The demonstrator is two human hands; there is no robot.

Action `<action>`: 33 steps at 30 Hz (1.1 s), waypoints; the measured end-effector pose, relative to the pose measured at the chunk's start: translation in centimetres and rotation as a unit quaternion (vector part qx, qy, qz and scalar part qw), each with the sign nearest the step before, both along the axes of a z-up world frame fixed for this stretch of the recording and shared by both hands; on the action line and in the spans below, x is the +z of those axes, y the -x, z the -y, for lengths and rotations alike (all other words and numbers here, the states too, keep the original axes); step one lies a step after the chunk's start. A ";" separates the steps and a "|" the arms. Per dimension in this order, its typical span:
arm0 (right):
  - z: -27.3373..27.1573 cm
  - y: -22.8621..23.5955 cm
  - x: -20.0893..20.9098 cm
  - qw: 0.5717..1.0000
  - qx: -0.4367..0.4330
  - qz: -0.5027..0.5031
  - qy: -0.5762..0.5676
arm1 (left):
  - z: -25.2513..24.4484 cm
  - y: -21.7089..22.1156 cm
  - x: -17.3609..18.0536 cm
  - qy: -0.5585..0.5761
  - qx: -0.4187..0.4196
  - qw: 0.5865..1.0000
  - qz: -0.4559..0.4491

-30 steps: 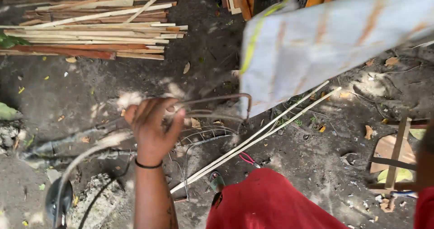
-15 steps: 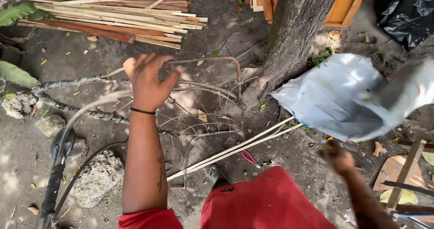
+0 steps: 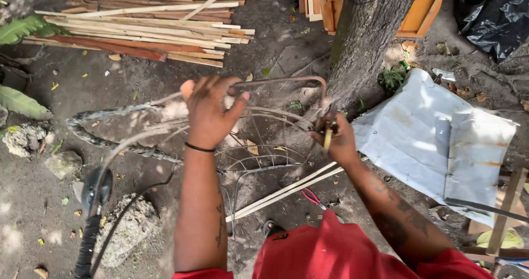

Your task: Removing old plastic covering from a metal chair frame using scissors and hands

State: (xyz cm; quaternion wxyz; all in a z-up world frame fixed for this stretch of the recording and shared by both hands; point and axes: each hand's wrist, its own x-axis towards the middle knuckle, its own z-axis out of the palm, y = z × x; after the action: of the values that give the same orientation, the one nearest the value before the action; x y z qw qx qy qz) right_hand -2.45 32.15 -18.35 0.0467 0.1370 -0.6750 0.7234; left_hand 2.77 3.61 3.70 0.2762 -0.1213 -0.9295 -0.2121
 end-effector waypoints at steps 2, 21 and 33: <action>-0.2 -0.6 1.6 1.000 -0.005 0.005 0.001 | 0.5 0.2 0.1 -0.003 -0.012 1.000 0.014; 1.7 0.9 0.8 0.994 -0.073 0.059 0.064 | 4.5 2.9 -1.4 0.022 -0.053 0.995 -0.082; -6.5 9.8 -3.7 0.995 -0.043 -0.042 -0.079 | 4.6 5.2 -3.6 -0.026 -0.010 0.996 -0.091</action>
State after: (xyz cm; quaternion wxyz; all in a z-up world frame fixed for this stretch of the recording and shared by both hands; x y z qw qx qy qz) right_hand -12.22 38.67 -22.05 0.0954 0.1411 -0.7328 0.6588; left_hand -2.39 -0.94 0.12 0.3601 -0.1426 -0.8936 -0.2268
